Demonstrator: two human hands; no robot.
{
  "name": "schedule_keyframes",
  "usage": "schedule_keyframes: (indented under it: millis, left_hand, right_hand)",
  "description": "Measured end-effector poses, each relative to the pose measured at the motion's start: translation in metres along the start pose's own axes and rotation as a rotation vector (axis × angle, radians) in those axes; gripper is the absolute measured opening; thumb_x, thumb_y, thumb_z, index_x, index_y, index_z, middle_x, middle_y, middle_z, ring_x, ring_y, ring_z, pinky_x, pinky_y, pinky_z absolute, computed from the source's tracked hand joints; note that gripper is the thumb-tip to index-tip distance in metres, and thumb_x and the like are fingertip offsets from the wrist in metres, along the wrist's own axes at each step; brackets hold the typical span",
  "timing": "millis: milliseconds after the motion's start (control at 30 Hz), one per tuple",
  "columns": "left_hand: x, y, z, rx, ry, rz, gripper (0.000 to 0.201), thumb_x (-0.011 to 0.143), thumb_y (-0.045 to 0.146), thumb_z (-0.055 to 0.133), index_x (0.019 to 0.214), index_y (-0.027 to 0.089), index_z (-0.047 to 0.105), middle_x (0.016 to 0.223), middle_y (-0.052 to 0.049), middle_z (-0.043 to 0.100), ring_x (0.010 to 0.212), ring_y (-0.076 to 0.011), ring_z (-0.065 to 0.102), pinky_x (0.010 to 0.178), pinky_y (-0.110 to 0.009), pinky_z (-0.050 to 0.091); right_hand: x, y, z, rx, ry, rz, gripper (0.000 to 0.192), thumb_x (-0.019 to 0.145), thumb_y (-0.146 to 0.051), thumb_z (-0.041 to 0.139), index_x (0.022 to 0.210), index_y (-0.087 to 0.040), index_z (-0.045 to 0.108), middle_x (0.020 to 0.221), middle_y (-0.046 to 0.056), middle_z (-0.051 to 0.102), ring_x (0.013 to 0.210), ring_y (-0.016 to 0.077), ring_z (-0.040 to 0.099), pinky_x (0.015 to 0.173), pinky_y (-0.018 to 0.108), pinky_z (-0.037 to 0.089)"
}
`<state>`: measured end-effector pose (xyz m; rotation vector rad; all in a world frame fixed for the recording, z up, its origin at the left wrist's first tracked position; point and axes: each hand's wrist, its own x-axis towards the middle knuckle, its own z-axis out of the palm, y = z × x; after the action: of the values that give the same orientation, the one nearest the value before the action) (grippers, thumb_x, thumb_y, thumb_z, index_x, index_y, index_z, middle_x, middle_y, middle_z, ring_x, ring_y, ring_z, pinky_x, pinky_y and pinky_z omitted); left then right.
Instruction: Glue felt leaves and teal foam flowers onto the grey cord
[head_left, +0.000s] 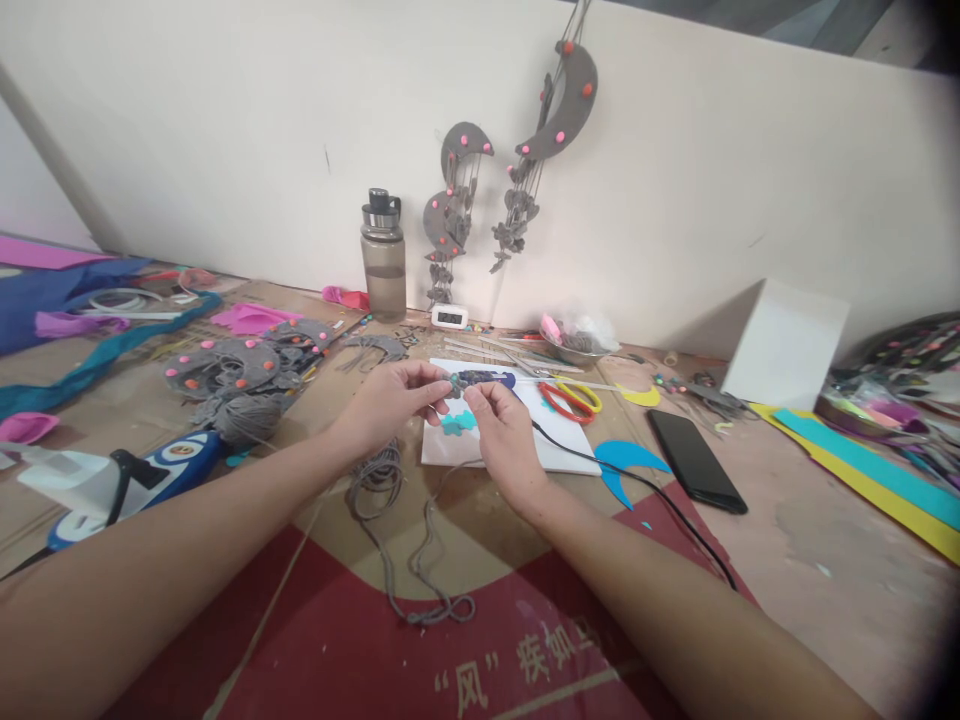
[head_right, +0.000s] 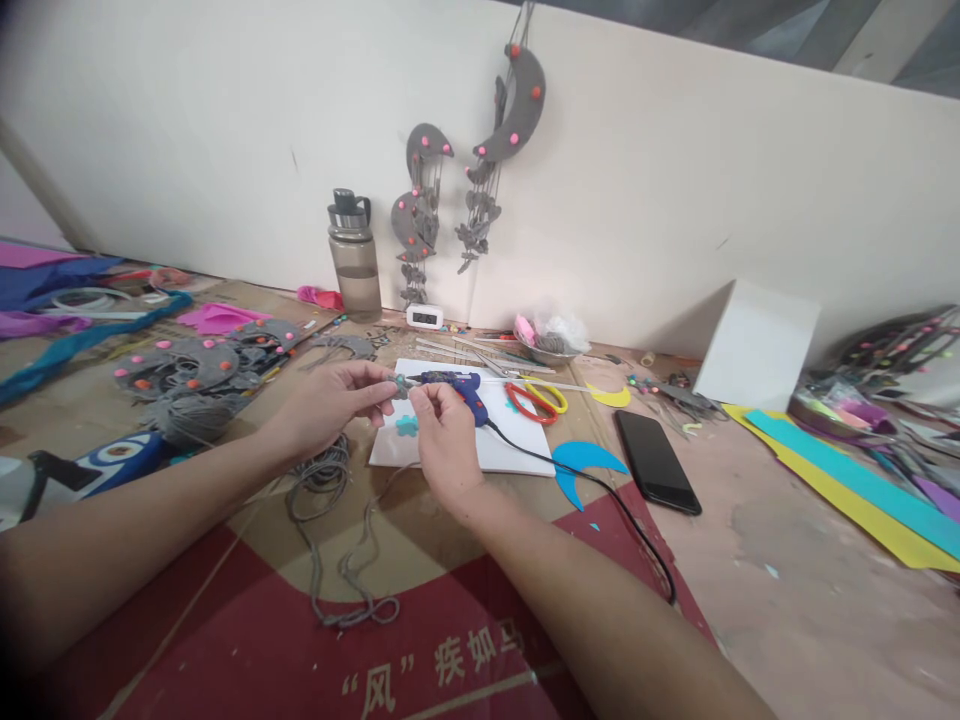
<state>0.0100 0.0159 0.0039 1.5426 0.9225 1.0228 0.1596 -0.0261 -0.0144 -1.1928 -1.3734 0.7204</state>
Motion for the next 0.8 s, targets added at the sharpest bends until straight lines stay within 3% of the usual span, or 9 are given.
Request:
schedule_keyframes:
  millis: [467, 600, 733, 800]
  left_hand:
    - [-0.002, 0.002, 0.002, -0.201, 0.060, -0.095, 0.014, 0.068, 0.027, 0.066, 0.072, 0.016, 0.058, 0.058, 0.002, 0.053, 0.049, -0.0074, 0.046, 0.046, -0.020, 0.036]
    - [0.007, -0.004, -0.010, -0.230, 0.189, -0.094, 0.015, 0.066, 0.025, 0.067, 0.070, 0.015, 0.055, 0.055, 0.003, 0.051, 0.047, -0.0061, 0.044, 0.043, -0.019, 0.030]
    - [0.014, -0.012, -0.022, -0.219, 0.256, -0.076, 0.014, 0.068, 0.025, 0.065, 0.073, 0.016, 0.055, 0.051, 0.004, 0.050, 0.043, -0.0055, 0.042, 0.040, -0.018, 0.027]
    - [0.015, -0.014, -0.023, -0.213, 0.269, -0.067, 0.015, 0.068, 0.026, 0.065, 0.075, 0.016, 0.055, 0.052, 0.004, 0.051, 0.043, -0.0061, 0.045, 0.040, -0.018, 0.029]
  right_hand:
    - [-0.001, 0.002, -0.001, -0.127, -0.092, -0.077, 0.032, 0.090, -0.039, 0.038, 0.072, -0.020, 0.056, 0.070, -0.002, 0.057, 0.068, 0.0126, 0.051, 0.064, 0.025, 0.036]
    - [0.015, -0.001, -0.013, -0.345, -0.158, -0.113, 0.028, 0.089, -0.036, 0.040, 0.076, -0.020, 0.058, 0.072, 0.000, 0.058, 0.072, 0.0145, 0.051, 0.066, 0.026, 0.036]
    - [0.036, -0.002, -0.039, -0.686, -0.023, -0.236, 0.021, 0.088, -0.033, 0.043, 0.081, -0.019, 0.057, 0.084, 0.006, 0.061, 0.080, 0.0187, 0.053, 0.072, 0.030, 0.038]
    - [0.043, 0.001, -0.049, -0.877, 0.021, -0.215, 0.022, 0.087, -0.035, 0.046, 0.089, -0.017, 0.058, 0.090, 0.010, 0.062, 0.083, 0.0217, 0.055, 0.074, 0.033, 0.038]
